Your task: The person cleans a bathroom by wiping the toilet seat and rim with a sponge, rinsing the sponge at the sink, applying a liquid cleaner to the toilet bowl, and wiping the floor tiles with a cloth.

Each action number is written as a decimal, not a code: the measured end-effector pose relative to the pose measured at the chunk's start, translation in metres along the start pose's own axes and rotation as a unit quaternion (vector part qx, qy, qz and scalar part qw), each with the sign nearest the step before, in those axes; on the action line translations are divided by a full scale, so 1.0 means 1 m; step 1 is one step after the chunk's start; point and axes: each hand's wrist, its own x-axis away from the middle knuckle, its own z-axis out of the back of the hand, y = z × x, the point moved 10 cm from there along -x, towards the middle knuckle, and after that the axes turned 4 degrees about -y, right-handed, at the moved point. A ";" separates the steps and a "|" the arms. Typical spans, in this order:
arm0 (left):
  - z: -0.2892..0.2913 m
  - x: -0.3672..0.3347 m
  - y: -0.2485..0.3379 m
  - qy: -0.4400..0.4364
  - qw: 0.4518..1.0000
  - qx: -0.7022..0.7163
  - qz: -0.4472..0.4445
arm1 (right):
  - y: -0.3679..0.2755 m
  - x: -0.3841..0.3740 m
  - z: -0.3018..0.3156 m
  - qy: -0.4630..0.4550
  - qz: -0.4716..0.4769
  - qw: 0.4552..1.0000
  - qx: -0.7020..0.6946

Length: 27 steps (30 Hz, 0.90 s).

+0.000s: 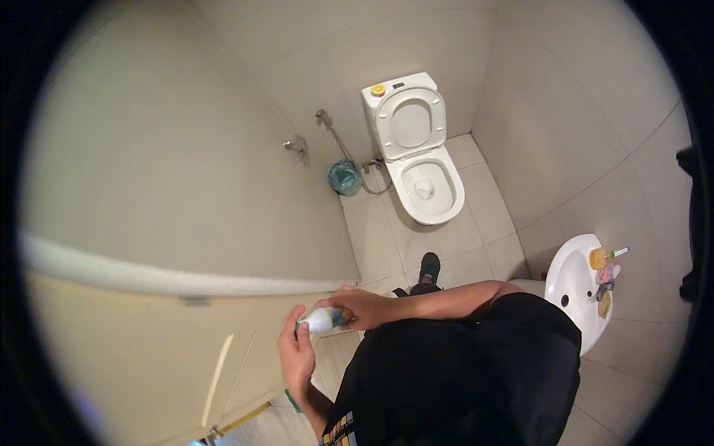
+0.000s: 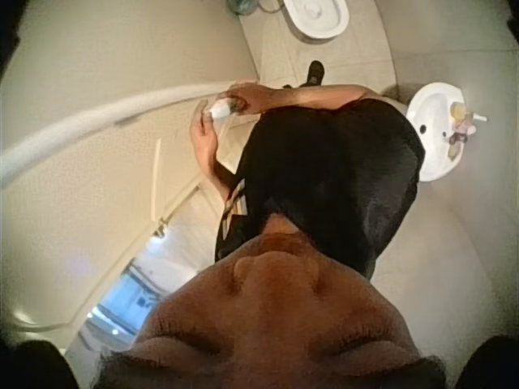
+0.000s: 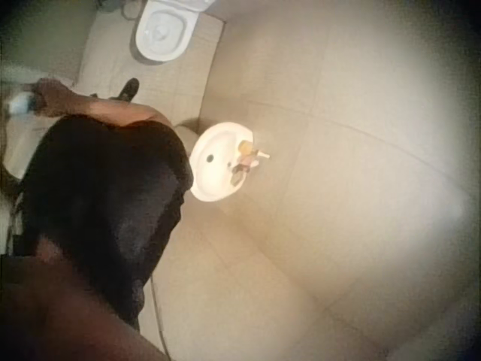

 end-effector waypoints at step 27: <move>0.282 0.269 -0.143 0.297 0.934 0.186 -0.070 | -0.147 -0.143 -0.410 -0.374 0.051 0.891 -0.252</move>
